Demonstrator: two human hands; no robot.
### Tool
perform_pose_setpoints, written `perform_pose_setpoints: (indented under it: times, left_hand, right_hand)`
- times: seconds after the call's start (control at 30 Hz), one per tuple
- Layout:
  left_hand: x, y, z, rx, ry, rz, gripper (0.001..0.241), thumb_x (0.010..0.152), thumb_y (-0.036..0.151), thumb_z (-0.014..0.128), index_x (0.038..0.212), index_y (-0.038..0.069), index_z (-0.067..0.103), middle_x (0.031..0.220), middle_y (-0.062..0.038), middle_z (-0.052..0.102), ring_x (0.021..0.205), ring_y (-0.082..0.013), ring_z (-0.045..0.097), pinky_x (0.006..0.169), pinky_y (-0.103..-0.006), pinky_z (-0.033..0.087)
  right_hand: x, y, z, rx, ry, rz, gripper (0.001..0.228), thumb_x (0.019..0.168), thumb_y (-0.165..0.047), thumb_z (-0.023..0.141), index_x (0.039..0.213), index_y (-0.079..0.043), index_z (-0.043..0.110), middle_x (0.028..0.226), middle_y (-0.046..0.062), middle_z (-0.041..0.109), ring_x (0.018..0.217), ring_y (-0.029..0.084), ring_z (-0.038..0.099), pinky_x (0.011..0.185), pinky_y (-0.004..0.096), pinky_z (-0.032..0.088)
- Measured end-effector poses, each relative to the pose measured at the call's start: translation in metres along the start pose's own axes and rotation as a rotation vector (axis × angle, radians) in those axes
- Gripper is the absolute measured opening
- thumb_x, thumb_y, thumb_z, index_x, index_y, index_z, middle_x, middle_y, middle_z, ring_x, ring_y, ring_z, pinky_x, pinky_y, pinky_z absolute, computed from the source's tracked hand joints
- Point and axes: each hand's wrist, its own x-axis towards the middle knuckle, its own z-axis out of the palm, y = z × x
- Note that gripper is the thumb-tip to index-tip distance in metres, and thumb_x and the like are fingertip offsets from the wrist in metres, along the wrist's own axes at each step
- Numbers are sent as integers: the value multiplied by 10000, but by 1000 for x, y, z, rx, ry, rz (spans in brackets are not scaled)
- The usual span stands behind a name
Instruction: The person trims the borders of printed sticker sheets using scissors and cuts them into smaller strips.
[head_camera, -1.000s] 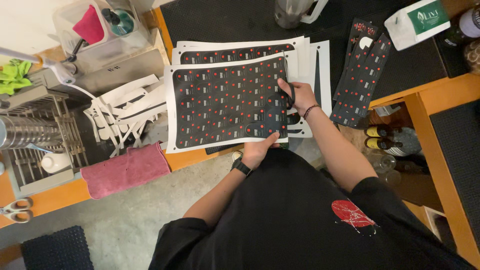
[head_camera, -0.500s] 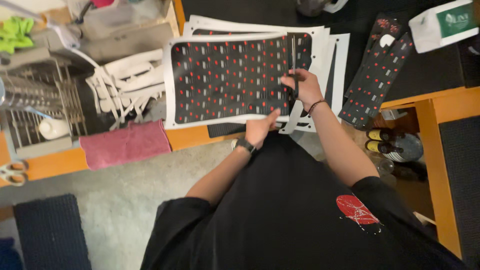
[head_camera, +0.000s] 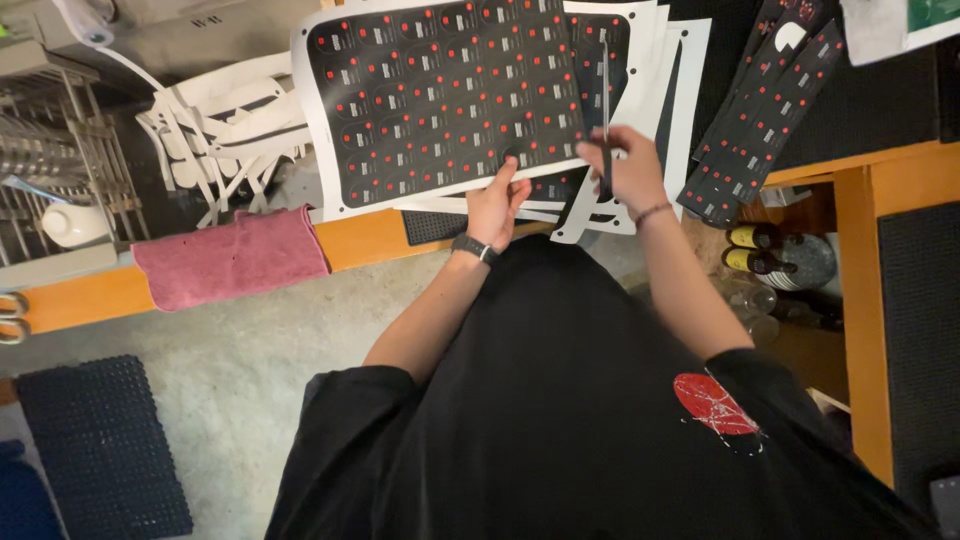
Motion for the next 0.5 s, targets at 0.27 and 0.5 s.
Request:
perform_pose_setpoints:
  times: [0.27,0.5]
  left_hand:
    - [15,3,21,27,-48,-26,203,937,92,711,1111,18,638,985,-75,704,821,-172,727,722,-288,634]
    - [15,2,32,69,-34,5,272,909,104,749,1138,8,637,1005,-93,704,853,-205,724,738,-330,643]
  right_hand:
    - [-59,-1,-1,114,-133,243,322,919,-236,765,1086,13,648,712,76,612,549,140,598,472,299,496]
    - [-83,-7,-2,-7,-392,315,278,938,-266,715,1013,-6,651,701,46,612,580,134,617,521,286,526]
